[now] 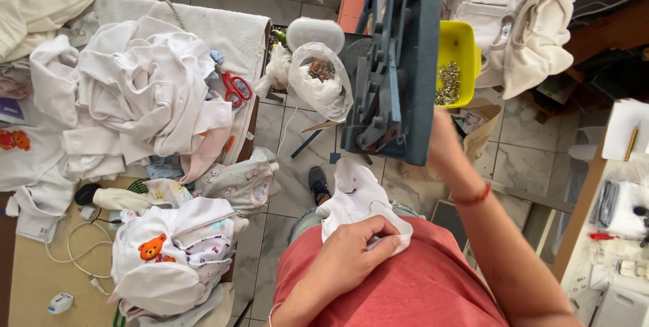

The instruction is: Attaching metal snaps to baby onesies using a manual press machine.

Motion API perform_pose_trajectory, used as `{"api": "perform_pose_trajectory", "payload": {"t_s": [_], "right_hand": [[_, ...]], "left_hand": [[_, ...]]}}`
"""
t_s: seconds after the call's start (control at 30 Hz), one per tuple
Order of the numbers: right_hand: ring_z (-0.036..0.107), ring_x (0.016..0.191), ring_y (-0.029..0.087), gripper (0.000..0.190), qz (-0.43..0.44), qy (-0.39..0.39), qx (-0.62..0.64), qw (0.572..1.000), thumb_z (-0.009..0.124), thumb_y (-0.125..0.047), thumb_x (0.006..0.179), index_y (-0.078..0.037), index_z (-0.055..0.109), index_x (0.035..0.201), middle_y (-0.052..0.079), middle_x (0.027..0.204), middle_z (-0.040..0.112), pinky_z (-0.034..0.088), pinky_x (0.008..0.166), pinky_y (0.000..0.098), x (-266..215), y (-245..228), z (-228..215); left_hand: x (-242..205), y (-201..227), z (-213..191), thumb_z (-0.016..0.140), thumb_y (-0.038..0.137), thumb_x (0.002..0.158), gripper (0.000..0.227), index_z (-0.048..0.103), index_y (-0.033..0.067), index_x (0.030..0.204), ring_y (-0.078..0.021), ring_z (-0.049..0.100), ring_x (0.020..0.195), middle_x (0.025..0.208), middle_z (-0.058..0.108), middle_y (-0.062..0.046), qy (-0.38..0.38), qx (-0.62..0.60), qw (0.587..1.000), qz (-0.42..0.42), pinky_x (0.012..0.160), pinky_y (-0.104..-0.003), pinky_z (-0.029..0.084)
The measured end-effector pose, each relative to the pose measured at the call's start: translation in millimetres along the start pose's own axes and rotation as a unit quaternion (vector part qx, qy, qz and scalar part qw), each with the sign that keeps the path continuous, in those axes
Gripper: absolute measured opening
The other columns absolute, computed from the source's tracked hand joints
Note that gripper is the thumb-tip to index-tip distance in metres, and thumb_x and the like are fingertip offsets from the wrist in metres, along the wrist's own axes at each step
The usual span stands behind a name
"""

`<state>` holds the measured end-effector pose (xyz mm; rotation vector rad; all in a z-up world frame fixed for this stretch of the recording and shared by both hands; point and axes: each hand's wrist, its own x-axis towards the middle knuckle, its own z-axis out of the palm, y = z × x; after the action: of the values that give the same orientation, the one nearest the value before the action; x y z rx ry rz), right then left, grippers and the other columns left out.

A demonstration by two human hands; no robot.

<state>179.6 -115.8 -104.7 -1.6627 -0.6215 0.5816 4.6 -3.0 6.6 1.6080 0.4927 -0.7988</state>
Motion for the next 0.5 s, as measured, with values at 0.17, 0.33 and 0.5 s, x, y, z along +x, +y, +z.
{"api": "perform_pose_trajectory", "payload": {"t_s": [0.17,0.33,0.5], "right_hand": [[0.055,0.074,0.025,0.014,-0.012,0.11,-0.465,0.879,0.063,-0.008,0.076,-0.002,0.064,0.088,0.013,0.083,0.058,0.043,0.068,0.0357,53,19,-68],[0.053,0.063,0.024,0.01,0.055,0.076,-0.465,0.88,0.061,-0.016,0.074,-0.007,0.065,0.076,0.009,0.077,0.055,0.044,0.057,0.0354,72,32,-70],[0.049,0.059,0.027,0.014,0.089,0.06,-0.487,0.867,0.059,-0.016,0.074,-0.007,0.058,0.064,0.01,0.074,0.051,0.042,0.054,0.0383,72,38,-70]], "left_hand": [[-3,4,-1,0.049,0.033,0.08,0.014,0.058,0.022,0.08,-0.0046,0.046,0.062,0.069,0.056,0.01,0.005,-0.002,1.0,-0.005,0.06,-0.021,0.035],[-5,6,-2,0.049,0.034,0.08,0.015,0.058,0.0221,0.08,-0.0051,0.047,0.064,0.072,0.058,0.011,0.008,0.005,1.0,0.002,0.061,-0.021,0.035],[-3,-2,-1,0.047,0.031,0.079,0.015,0.058,0.0206,0.08,-0.0048,0.051,0.069,0.079,0.061,0.012,0.017,-0.001,0.999,0.031,0.064,-0.022,0.037]]}}
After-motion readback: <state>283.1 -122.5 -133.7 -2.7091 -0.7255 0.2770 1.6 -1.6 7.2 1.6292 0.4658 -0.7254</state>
